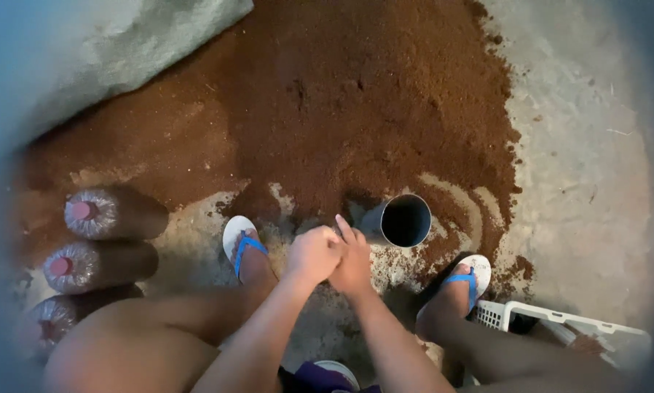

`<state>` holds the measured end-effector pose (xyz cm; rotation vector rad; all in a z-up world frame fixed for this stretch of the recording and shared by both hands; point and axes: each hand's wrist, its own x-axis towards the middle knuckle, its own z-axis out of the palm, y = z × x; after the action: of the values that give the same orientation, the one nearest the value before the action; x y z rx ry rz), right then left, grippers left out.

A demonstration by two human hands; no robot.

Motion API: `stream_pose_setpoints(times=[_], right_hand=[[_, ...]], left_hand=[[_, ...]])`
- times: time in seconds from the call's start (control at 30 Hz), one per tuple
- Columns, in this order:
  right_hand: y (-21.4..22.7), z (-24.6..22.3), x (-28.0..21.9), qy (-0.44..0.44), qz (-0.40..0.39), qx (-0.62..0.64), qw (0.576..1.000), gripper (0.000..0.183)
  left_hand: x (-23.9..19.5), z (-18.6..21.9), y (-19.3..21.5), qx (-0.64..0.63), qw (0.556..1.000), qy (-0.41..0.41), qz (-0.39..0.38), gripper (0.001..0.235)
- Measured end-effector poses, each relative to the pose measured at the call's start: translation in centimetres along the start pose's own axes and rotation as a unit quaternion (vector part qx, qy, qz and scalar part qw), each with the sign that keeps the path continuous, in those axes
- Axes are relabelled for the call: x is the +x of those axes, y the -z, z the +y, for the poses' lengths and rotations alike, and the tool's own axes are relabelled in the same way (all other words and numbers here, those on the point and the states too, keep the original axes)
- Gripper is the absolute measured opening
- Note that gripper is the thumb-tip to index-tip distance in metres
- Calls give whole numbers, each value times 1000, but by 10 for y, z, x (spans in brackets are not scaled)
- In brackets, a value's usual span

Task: The person scoops brown powder from a pile on the floor into a plastic bottle using a metal cup. They then secure the bottle with a black cap and place it on the floor with other filled bottles.

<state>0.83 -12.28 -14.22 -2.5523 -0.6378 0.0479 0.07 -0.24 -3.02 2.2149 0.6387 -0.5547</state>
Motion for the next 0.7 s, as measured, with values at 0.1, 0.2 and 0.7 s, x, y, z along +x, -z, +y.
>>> stream_pose_setpoints(times=[0.1,0.2,0.7], right_hand=[[15,-9,2,4,25,56,998,48],[17,-14,0,5,51,64,997,36],[148,-55,21,-16,26,120,992,28]], left_hand=[[-2,-7,15,-54,993,65,78,26],[29,-36,16,-107,987,78,87,39],[43,-75,-9,-362,913,189,16,84]])
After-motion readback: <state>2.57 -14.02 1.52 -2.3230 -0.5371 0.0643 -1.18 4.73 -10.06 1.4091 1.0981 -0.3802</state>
